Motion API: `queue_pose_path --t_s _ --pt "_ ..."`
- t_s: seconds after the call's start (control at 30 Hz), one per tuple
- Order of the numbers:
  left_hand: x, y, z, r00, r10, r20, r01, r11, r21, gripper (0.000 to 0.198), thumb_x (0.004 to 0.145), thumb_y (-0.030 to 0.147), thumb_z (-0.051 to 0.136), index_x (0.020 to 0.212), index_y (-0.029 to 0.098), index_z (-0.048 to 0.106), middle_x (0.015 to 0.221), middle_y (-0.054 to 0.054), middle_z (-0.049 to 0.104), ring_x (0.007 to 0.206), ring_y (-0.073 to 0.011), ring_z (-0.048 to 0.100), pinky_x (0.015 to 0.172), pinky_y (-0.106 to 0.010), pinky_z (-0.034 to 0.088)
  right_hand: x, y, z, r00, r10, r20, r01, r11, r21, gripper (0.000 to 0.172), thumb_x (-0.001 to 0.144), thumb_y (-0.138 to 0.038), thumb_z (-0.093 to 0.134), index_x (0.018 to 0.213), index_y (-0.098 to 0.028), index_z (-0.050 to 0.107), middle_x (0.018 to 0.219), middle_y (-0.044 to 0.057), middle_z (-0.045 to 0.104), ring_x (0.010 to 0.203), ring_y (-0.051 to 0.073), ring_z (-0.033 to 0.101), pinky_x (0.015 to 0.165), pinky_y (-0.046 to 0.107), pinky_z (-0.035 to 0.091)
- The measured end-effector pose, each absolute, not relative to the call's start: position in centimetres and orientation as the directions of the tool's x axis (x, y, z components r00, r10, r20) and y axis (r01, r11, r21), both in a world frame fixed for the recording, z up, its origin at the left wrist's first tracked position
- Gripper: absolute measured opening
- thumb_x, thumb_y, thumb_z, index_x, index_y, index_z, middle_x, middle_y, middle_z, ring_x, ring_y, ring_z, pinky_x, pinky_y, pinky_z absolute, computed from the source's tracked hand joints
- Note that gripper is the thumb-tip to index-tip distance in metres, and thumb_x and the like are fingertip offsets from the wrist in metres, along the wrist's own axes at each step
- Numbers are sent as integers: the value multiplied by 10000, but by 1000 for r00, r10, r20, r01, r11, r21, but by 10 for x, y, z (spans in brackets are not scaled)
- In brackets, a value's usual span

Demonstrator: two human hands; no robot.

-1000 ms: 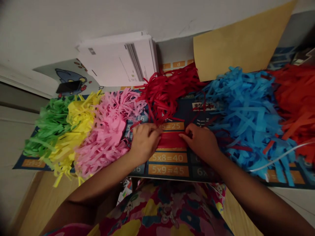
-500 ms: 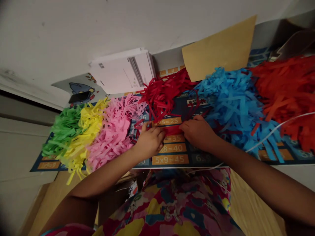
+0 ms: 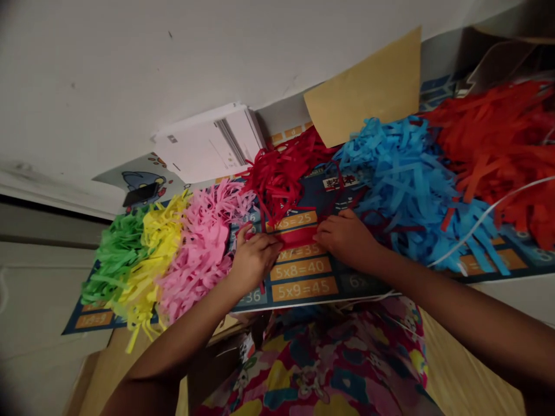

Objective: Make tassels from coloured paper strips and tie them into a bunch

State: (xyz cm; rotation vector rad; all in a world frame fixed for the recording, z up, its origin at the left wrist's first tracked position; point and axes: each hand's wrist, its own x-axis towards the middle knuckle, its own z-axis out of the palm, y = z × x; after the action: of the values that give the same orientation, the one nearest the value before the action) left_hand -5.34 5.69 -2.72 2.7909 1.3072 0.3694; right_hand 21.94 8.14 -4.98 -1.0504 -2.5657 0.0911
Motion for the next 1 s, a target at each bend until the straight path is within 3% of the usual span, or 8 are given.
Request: queue_pose_path --t_s 0.13,0.27,0.4,0.53,0.83,0.9,1.0 --pt "-54 65 -20 517 849 112 797 -525 298 204 958 297 550 930 234 741 980 -32 752 980 -208 635 1042 -502 305 223 100 -46 -594 796 119 703 585 -403 265 970 -312 529 846 -235 751 914 21 731 868 190 613 728 338 277" --pt "-49 73 -19 392 917 72 854 -392 343 253 948 318 561 798 216 737 902 -26 740 922 -202 619 905 -445 376 214 111 -43 -527 850 -5 779 481 -403 287 948 -350 538 775 -205 716 842 29 705 835 205 599 727 334 302" --pt "-47 76 -24 318 946 62 878 -318 358 254 900 311 615 689 203 708 815 -27 708 859 -200 594 846 -424 384 209 105 -48 -439 895 75 809 430 -400 242 887 -325 599 693 -194 662 746 28 661 758 196 563 689 322 292" --pt "-47 76 -25 313 948 50 886 -311 346 253 875 319 627 662 199 693 788 -33 690 845 -214 573 829 -433 373 212 97 -51 -433 885 173 795 465 -390 228 880 -315 615 688 -200 657 776 30 656 778 206 558 685 330 270" --pt "-46 80 -28 316 948 38 894 -311 321 251 868 329 626 654 206 669 778 -32 691 831 -226 561 775 -423 360 212 103 -55 -426 891 157 812 453 -369 255 894 -351 607 685 -207 632 767 28 650 765 207 562 674 331 273" --pt "-47 81 -27 310 950 41 901 -307 306 183 863 337 638 737 211 679 797 -34 691 830 -227 560 771 -418 366 211 104 -55 -410 902 132 826 429 -366 241 888 -359 614 703 -205 628 743 23 641 733 196 556 665 327 274" --pt "-49 77 -27 377 917 131 886 -399 237 136 894 321 631 983 238 692 1002 -49 709 957 -245 561 840 -436 370 210 102 -49 -407 896 178 841 444 -309 184 889 -347 625 782 -201 661 785 31 669 741 200 559 690 346 288"
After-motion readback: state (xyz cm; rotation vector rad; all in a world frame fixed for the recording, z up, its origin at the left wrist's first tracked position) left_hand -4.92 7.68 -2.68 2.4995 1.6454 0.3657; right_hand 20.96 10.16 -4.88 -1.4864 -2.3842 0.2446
